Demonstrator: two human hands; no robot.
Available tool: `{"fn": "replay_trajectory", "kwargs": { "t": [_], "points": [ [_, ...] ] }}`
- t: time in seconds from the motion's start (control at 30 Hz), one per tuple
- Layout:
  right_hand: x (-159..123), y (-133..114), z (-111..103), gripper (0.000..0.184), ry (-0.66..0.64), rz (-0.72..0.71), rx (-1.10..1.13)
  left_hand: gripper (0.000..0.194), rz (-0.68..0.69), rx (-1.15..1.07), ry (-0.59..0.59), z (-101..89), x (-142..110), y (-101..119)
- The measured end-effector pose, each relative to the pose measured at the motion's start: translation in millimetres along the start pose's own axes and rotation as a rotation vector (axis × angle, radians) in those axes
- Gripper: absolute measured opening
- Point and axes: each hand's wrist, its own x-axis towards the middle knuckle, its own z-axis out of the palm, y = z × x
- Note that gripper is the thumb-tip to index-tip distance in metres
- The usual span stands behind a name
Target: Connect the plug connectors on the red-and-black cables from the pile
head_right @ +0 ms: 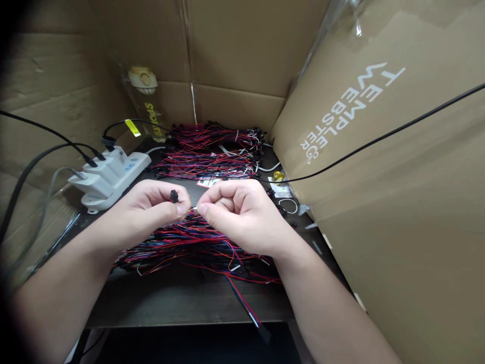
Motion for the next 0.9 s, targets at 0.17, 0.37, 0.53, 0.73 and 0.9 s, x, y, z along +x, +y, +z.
{"fn": "replay_trajectory", "kwargs": {
  "t": [0.17,0.37,0.53,0.73,0.9],
  "points": [
    [-1.6,-0.3,-0.1,0.019,-0.005,-0.028,-0.036,0.026,0.033,0.026,0.034,1.2,0.3,-0.4],
    [-1.9,-0.5,0.5,0.012,0.001,-0.062,-0.040,0.026,0.074,0.029,0.057,2.0,-0.5,1.1],
    [-2.0,0.1,-0.4,0.016,0.032,-0.093,-0.051,0.023,0.083,0.028,0.071,2.7,-1.1,4.4],
    [-2.7,0.0,-0.7,0.015,0.040,-0.095,-0.043,0.021,0.069,-0.059,0.068,2.7,-0.2,5.0],
    [-2.6,1.1,-0.4,0.015,0.047,-0.102,-0.047,0.017,0.046,-0.172,0.056,2.6,1.1,3.7]
  ]
}}
